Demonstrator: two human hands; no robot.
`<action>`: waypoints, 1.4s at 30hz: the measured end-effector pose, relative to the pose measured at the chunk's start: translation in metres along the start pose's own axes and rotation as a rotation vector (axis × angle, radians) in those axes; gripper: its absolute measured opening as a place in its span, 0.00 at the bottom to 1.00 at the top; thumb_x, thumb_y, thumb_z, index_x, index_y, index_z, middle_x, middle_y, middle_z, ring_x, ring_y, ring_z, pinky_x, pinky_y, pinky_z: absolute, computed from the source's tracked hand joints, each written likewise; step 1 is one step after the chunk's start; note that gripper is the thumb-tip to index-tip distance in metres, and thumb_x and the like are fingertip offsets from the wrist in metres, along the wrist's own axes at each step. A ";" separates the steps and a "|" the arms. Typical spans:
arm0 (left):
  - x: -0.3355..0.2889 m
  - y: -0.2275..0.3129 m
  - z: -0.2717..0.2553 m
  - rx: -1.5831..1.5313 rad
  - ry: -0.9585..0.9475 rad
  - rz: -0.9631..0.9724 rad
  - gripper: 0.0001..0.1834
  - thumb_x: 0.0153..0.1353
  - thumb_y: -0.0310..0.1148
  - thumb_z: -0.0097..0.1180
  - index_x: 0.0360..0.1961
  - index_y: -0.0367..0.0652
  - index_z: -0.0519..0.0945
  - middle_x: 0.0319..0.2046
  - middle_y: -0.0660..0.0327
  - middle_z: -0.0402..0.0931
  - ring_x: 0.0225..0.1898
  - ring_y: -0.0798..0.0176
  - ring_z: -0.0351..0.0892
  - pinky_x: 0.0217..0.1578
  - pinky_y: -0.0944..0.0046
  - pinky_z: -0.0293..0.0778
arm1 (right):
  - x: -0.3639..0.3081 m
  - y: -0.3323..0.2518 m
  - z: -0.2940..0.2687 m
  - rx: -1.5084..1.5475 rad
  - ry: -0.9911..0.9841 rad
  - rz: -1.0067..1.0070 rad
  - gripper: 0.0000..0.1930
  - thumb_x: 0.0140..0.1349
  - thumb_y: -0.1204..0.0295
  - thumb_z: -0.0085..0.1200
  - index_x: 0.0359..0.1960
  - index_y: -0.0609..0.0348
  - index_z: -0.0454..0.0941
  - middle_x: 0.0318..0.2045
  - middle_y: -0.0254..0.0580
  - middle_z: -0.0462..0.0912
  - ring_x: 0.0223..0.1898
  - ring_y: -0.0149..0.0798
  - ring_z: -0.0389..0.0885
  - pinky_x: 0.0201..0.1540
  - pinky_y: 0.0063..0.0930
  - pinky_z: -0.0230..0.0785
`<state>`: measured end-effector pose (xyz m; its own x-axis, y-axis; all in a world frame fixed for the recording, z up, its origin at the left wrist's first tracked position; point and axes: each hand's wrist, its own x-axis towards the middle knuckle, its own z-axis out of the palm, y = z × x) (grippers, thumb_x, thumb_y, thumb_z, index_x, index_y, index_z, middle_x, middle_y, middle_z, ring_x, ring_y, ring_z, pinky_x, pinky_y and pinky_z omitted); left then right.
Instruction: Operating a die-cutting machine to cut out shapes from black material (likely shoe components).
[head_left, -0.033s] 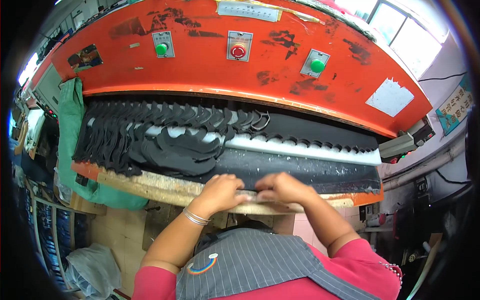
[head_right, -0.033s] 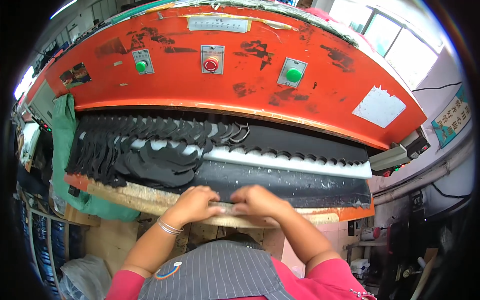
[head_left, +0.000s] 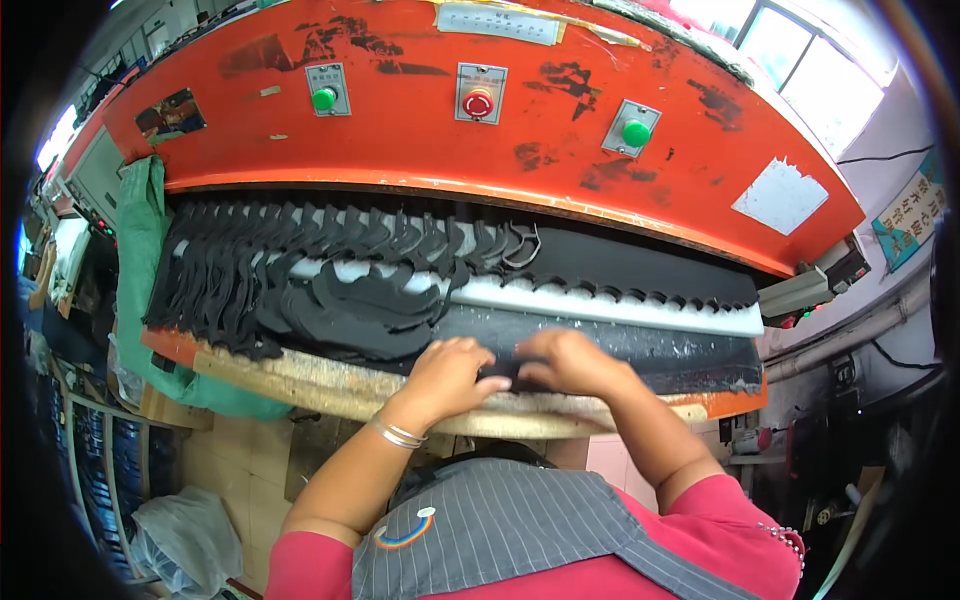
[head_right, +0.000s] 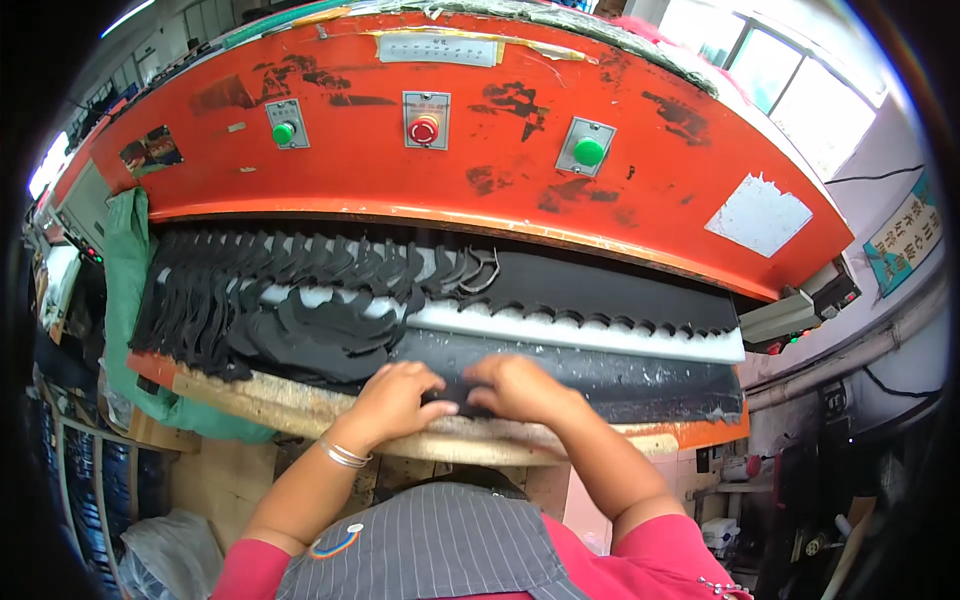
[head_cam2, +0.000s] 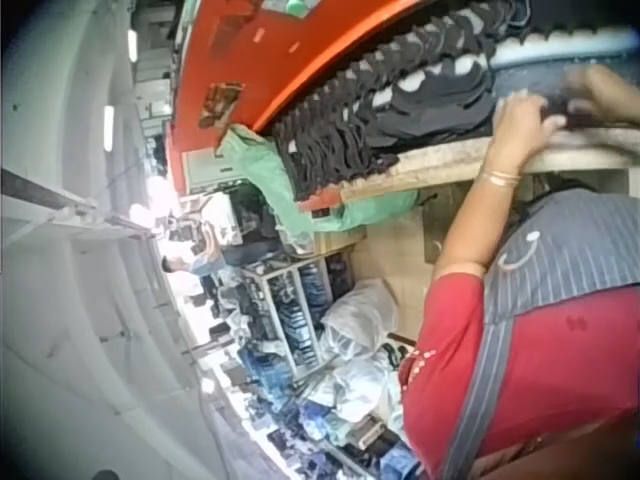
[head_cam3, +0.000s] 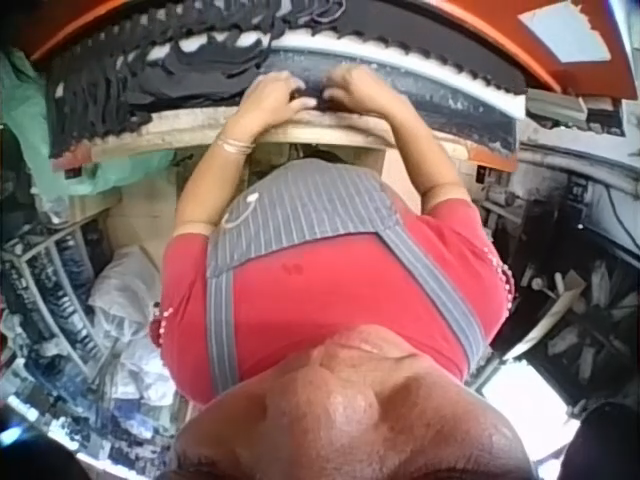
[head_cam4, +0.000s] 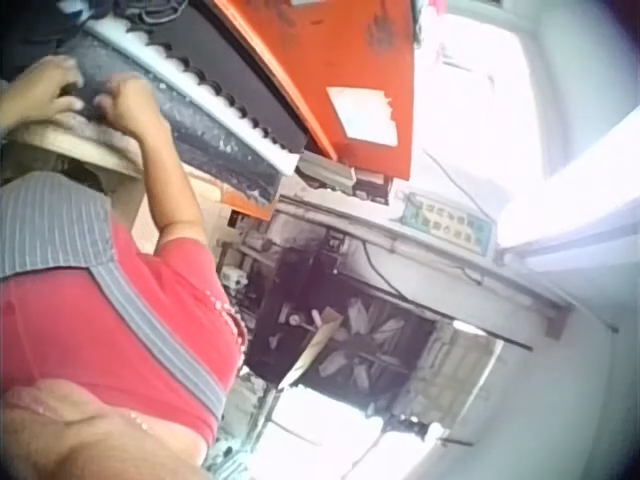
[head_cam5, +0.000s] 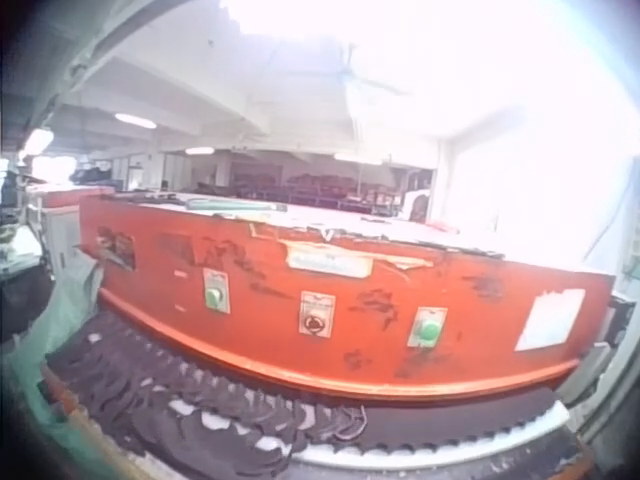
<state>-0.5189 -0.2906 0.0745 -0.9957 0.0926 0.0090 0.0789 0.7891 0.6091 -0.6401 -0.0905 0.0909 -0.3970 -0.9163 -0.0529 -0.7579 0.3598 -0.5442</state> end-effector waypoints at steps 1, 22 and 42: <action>0.016 0.001 0.000 0.003 0.102 0.027 0.23 0.53 0.48 0.63 0.42 0.41 0.82 0.41 0.54 0.78 0.47 0.50 0.75 0.51 0.54 0.68 | 0.014 0.012 -0.008 -0.127 0.103 0.052 0.20 0.52 0.71 0.61 0.48 0.61 0.78 0.46 0.52 0.81 0.49 0.54 0.78 0.52 0.40 0.71; 0.032 -0.035 0.032 -0.272 0.440 0.210 0.38 0.56 0.47 0.63 0.62 0.35 0.66 0.60 0.44 0.65 0.64 0.44 0.60 0.65 0.51 0.55 | 0.002 -0.003 -0.069 0.826 0.464 -0.032 0.38 0.47 0.75 0.70 0.60 0.61 0.63 0.47 0.45 0.77 0.48 0.37 0.76 0.50 0.31 0.70; -0.017 0.001 0.023 -1.857 0.626 -0.067 0.27 0.72 0.52 0.32 0.23 0.44 0.65 0.22 0.64 0.63 0.27 0.64 0.70 0.51 0.44 0.71 | -0.043 -0.067 0.016 0.653 0.478 0.117 0.11 0.52 0.73 0.65 0.35 0.65 0.82 0.46 0.48 0.79 0.50 0.41 0.77 0.55 0.36 0.66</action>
<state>-0.5011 -0.2774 0.0561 -0.9016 -0.4272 -0.0671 0.3214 -0.7657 0.5571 -0.5642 -0.0778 0.1163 -0.7446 -0.6520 0.1434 -0.3024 0.1379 -0.9432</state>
